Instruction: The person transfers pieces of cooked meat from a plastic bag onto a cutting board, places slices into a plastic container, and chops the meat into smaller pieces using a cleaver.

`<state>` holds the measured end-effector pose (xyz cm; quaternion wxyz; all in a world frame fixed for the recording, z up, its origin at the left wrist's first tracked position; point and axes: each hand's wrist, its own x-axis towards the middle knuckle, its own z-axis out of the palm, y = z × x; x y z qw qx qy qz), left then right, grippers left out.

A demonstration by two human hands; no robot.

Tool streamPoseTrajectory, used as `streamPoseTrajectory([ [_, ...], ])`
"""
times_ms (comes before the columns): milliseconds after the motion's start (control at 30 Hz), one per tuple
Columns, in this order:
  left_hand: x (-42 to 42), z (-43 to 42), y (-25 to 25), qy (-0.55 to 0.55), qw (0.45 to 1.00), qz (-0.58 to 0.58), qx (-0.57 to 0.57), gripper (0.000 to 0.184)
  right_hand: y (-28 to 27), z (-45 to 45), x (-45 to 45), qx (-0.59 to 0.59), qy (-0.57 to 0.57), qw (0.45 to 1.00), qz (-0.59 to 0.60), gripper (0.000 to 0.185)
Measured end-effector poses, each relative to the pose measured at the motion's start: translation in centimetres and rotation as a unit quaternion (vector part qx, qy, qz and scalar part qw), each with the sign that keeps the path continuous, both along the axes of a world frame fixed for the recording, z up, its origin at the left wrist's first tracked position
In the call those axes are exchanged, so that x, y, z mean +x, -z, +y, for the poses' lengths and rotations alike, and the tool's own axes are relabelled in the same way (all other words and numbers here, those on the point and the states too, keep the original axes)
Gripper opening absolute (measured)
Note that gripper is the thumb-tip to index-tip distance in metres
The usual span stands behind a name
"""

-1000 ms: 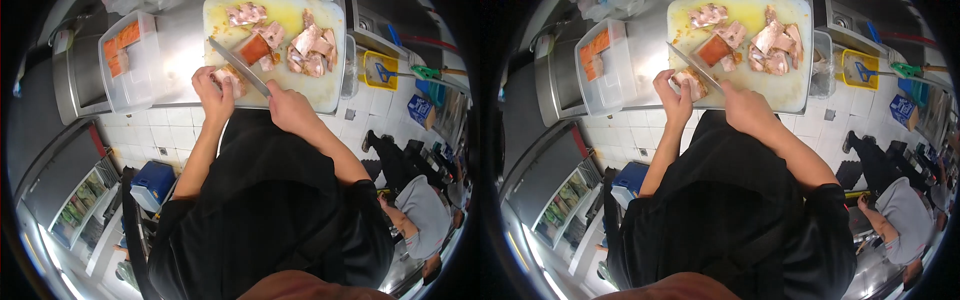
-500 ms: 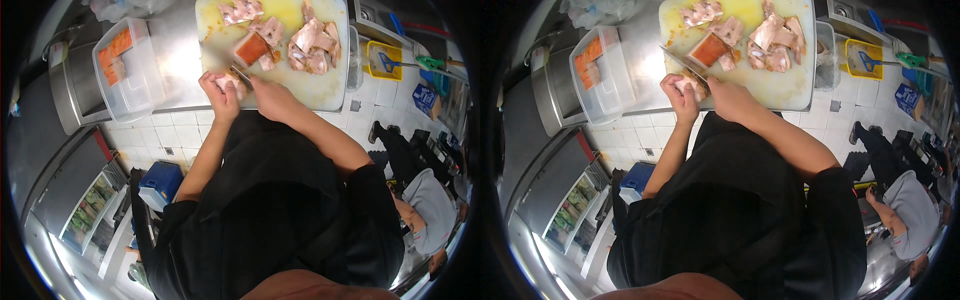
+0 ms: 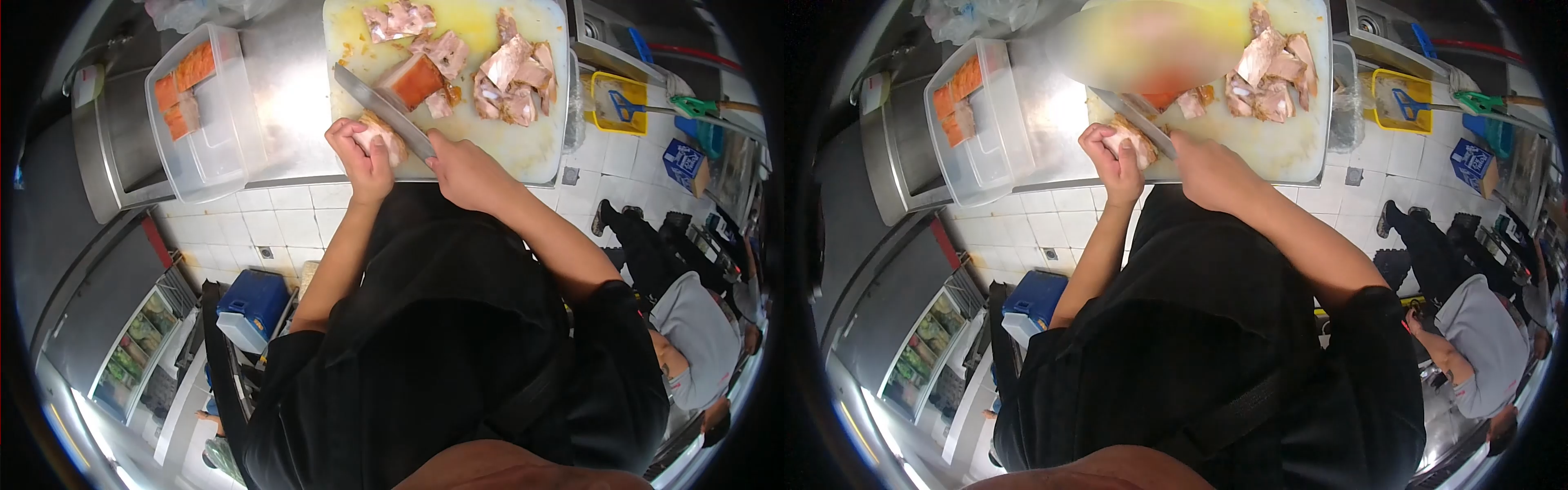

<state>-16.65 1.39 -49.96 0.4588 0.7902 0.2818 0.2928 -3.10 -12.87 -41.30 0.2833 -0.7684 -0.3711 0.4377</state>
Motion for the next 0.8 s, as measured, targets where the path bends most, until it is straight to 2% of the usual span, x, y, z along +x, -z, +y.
streamPoseTrajectory([
  [133,-0.1,-0.1,0.3,-0.004,1.000,-0.005,0.007,0.029,2.1,2.3,-1.5,0.020,0.003,0.999,-0.044,0.025],
  [200,-0.1,0.0,0.3,-0.002,1.000,-0.009,0.011,0.028,2.3,3.8,-1.7,-0.020,-0.002,0.999,-0.048,0.028],
  [400,-0.2,0.1,0.1,0.009,0.999,0.020,0.028,0.031,2.3,2.3,-1.7,-0.023,0.013,0.995,-0.094,0.029],
  [467,-0.6,0.1,-0.5,0.040,0.997,0.052,0.035,0.044,0.7,1.1,-0.4,-0.024,0.027,0.995,-0.088,0.029],
  [500,-0.9,0.2,-0.9,0.073,0.994,0.053,0.057,0.064,-0.4,0.6,0.4,-0.032,0.039,0.995,-0.082,0.030],
  [533,-1.1,0.3,-1.3,0.073,0.994,0.051,0.060,0.064,-1.3,0.2,1.1,-0.030,0.039,0.995,-0.083,0.030],
  [600,-1.4,0.5,-1.8,0.080,0.993,0.076,0.031,0.079,-3.1,-0.6,2.4,-0.003,0.076,0.992,-0.103,0.032],
  [633,-1.5,0.4,-2.1,0.078,0.994,0.071,0.038,0.079,-3.7,-1.3,3.1,0.024,0.107,0.988,-0.110,0.034],
  [700,-1.9,0.4,-2.8,0.007,0.994,0.098,-0.049,0.085,-5.4,-2.7,4.4,0.032,0.131,0.984,-0.121,0.034],
  [733,-1.8,0.3,-3.0,-0.027,0.985,0.014,-0.168,0.078,-6.0,-3.5,5.2,0.035,0.158,0.978,-0.130,0.034],
  [767,-1.6,0.4,-4.1,-0.050,0.945,-0.088,-0.311,0.072,-6.4,-4.4,5.8,0.047,0.162,0.976,-0.139,0.034],
  [800,-1.7,0.5,-5.3,-0.066,0.873,-0.188,-0.445,0.065,-6.5,-5.5,6.0,0.054,0.178,0.973,-0.138,0.034],
])
